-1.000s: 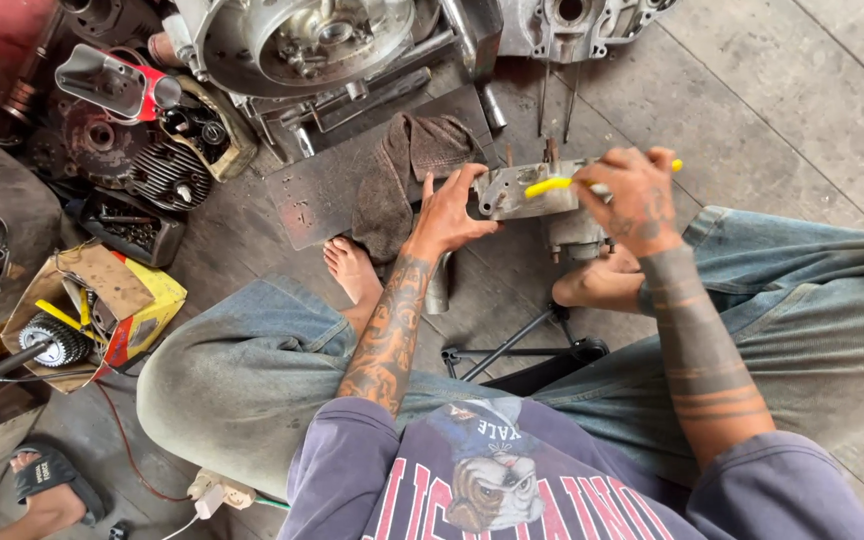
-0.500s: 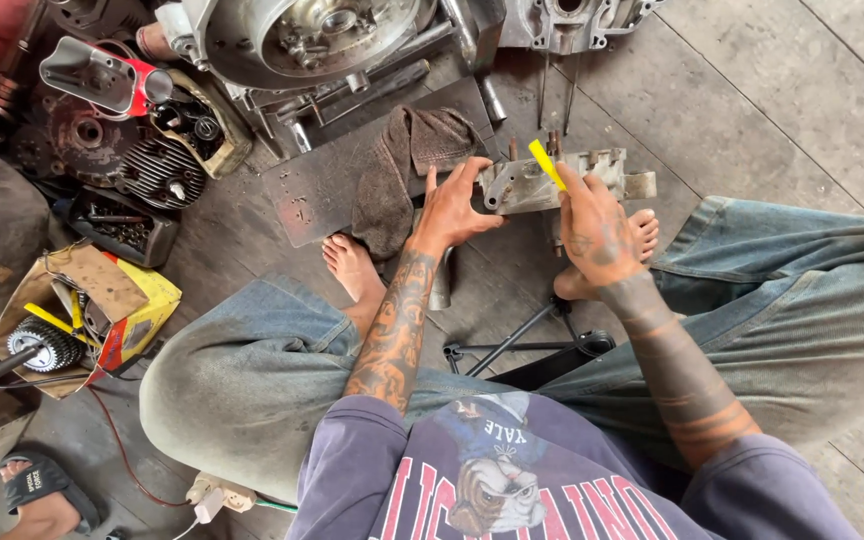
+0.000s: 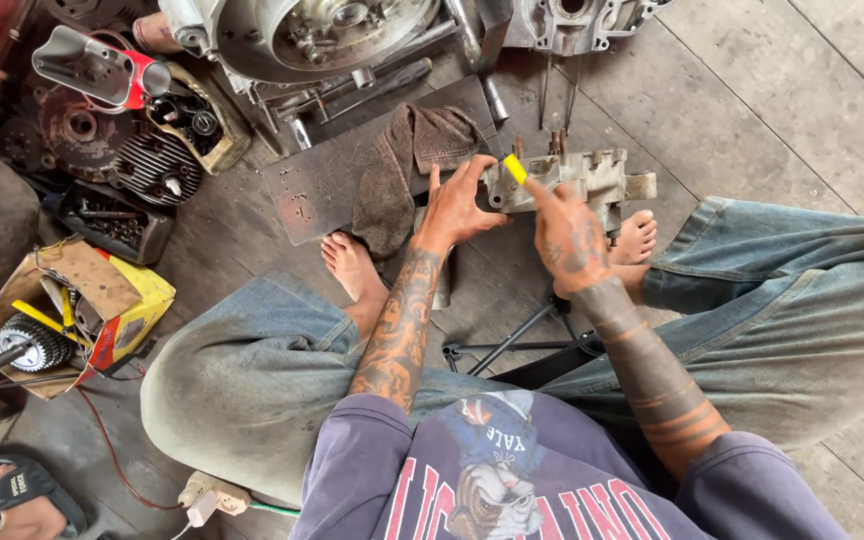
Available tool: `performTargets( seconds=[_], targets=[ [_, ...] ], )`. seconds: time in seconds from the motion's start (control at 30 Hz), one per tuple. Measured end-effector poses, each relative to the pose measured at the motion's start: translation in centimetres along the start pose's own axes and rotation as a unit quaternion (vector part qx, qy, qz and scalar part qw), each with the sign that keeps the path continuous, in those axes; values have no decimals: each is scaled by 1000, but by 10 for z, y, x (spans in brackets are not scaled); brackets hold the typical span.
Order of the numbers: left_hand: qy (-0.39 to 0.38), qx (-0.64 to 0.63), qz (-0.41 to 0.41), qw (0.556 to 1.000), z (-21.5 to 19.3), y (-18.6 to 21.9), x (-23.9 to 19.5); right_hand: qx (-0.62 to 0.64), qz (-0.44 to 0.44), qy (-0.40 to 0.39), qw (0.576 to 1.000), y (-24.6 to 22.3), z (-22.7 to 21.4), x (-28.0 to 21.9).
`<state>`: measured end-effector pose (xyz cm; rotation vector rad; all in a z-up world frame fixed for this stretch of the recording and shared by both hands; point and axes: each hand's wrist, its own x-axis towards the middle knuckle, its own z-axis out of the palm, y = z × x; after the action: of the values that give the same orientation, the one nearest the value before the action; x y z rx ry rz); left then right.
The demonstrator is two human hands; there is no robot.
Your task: Cleaning a motorcycle engine casing using a small brush after removing it from its packaging.
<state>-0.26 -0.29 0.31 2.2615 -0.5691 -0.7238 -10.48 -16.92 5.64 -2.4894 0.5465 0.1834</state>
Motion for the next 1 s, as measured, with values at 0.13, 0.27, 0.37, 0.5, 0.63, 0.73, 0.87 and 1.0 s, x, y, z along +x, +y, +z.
performTargets(
  seconds=[0.13, 0.27, 0.37, 0.5, 0.63, 0.73, 0.87, 1.0],
  targets=[
    [2, -8, -4, 1000, -1, -1, 1, -113, -156, 47, 980, 13, -13, 12],
    [0, -17, -5, 1000, -4, 0, 0, -206, -193, 35, 959, 20, -17, 17],
    [4, -18, -4, 1000, -1, 0, 1, -168, -198, 2, 966, 7, -39, 24],
    [4, -13, -5, 1000, -1, -1, 1, -99, -235, -29, 966, 18, -39, 17],
    [5, 3, -1, 1000, 1, -3, 0, -119, -212, -31, 969, 39, -61, 0],
    [15, 11, 5, 1000, 0, -3, 0, -195, -221, 8, 956, 69, -83, 2],
    [25, 36, 20, 999, 3, -2, -1, -223, -324, 53, 918, 78, -94, 15],
    [29, 49, 33, 998, 1, 6, -5, -155, -377, 44, 912, 43, -65, 16]
  ],
)
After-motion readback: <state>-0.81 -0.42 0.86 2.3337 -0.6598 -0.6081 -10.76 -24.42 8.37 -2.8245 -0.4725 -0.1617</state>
